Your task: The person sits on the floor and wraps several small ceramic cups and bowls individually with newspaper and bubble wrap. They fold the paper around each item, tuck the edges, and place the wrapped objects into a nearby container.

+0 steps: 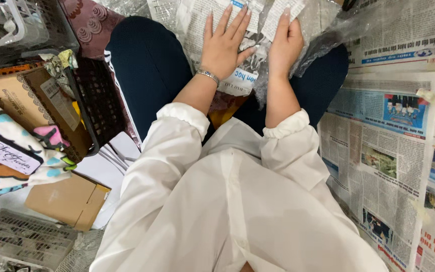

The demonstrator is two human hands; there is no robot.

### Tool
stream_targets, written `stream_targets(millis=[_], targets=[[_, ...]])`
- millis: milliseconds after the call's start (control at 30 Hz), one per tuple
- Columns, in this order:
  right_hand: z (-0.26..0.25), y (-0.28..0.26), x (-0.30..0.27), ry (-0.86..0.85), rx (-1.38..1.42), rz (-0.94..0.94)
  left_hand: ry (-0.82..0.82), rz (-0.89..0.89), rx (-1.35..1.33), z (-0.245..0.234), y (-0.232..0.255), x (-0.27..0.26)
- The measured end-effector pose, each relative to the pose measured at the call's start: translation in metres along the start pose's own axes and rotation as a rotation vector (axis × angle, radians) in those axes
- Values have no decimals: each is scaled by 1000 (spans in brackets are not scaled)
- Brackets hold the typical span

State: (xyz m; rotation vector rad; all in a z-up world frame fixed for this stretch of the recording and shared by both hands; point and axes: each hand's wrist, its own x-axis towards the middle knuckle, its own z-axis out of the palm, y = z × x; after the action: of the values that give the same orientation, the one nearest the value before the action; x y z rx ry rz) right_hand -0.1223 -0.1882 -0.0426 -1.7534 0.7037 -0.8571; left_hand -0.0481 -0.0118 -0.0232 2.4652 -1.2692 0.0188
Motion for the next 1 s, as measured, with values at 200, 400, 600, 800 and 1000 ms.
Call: stream_targets(millis=[200, 400, 600, 800, 1000], targets=[[-9, 15, -1, 25, -26, 62, -34, -7, 13, -3, 1, -1], [-21, 3, 2, 61, 282, 223, -74, -28, -2, -11, 3, 4], [-52, -17, -9, 40, 508, 114, -84, -30, 11, -14, 6, 5], [-104, -41, -31, -53, 444, 367, -125, -59, 11, -16, 8, 4], [-191, -84, -64, -306, -216, 249, -109, -56, 24, -9, 6, 4]])
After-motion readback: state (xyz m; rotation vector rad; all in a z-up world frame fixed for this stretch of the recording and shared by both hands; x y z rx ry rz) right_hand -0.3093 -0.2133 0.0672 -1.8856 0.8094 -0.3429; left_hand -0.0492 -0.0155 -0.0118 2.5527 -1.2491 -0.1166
